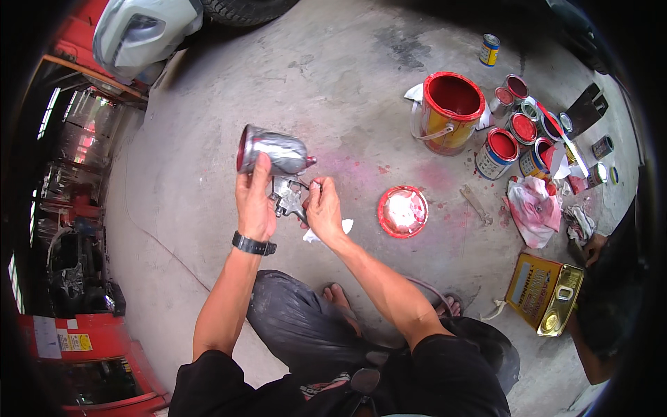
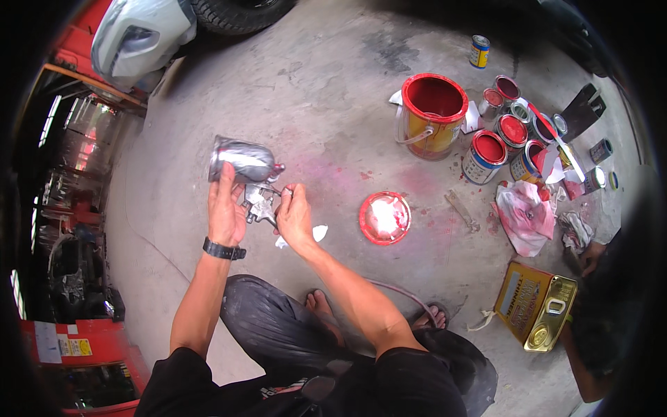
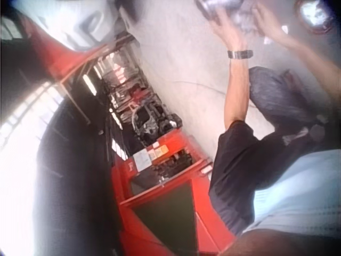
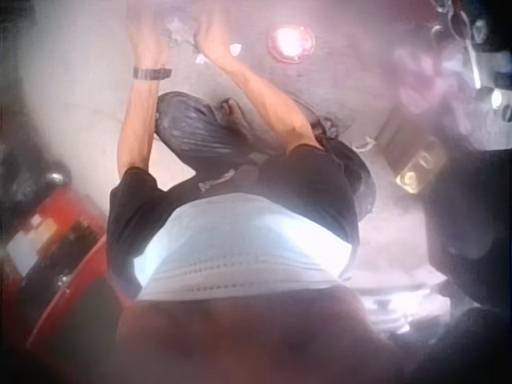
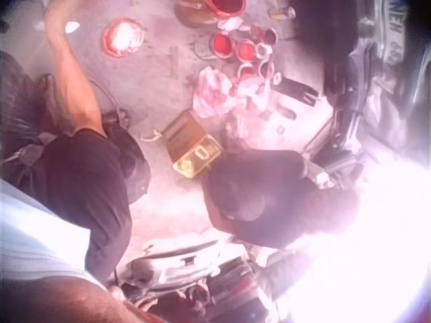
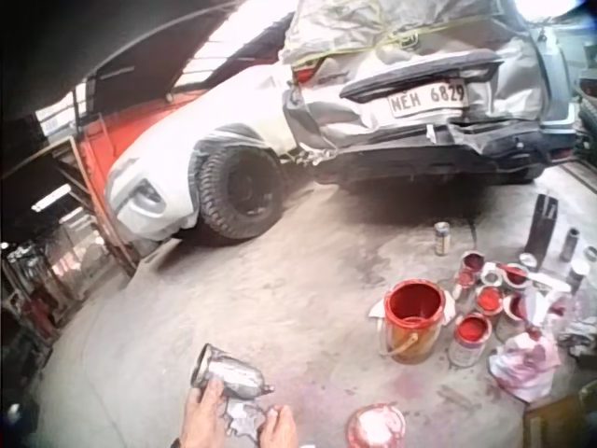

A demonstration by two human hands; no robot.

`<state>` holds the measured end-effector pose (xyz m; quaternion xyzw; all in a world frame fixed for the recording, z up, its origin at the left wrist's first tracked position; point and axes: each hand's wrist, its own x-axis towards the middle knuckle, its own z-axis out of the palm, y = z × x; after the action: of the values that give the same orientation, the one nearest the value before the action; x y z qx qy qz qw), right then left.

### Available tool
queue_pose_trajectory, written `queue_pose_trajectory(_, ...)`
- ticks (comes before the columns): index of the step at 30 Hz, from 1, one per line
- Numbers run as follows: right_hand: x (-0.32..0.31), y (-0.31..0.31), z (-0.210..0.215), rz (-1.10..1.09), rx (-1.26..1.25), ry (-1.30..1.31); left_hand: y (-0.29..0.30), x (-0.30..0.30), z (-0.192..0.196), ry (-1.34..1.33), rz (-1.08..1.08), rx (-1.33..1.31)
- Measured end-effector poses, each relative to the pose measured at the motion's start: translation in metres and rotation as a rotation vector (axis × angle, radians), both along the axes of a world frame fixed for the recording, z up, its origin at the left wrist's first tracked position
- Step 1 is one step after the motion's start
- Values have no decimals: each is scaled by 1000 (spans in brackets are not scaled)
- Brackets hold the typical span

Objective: The person assembles a spray gun, pours red paint into a funnel, and filters it into the spray gun's container. They handle paint cans, a funnel, a spray gun, and a solvent tin while sitting on the floor.

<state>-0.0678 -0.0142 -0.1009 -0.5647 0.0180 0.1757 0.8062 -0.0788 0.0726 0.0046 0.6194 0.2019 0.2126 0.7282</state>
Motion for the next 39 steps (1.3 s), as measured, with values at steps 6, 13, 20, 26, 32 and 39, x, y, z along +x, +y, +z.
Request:
queue_pose_trajectory(6,-19,19,-3,-37,14,3,14,-22,-29,-41,-158,80)
queue_pose_trajectory(13,-9,50,-9,-281,75,-221,37,-37,-66,146,-354,13)
queue_pose_trajectory(20,-9,42,9,-36,229,-18,38,-28,-56,174,-157,38)
queue_pose_trajectory(26,32,15,-44,-142,-106,-222,46,-29,-48,160,-152,-120)
queue_pose_trajectory(32,58,-1,-31,-97,-161,-424,45,-30,-47,261,-307,-95)
queue_pose_trajectory(39,81,-13,-17,-119,-337,-808,46,-23,-51,260,-364,-60)
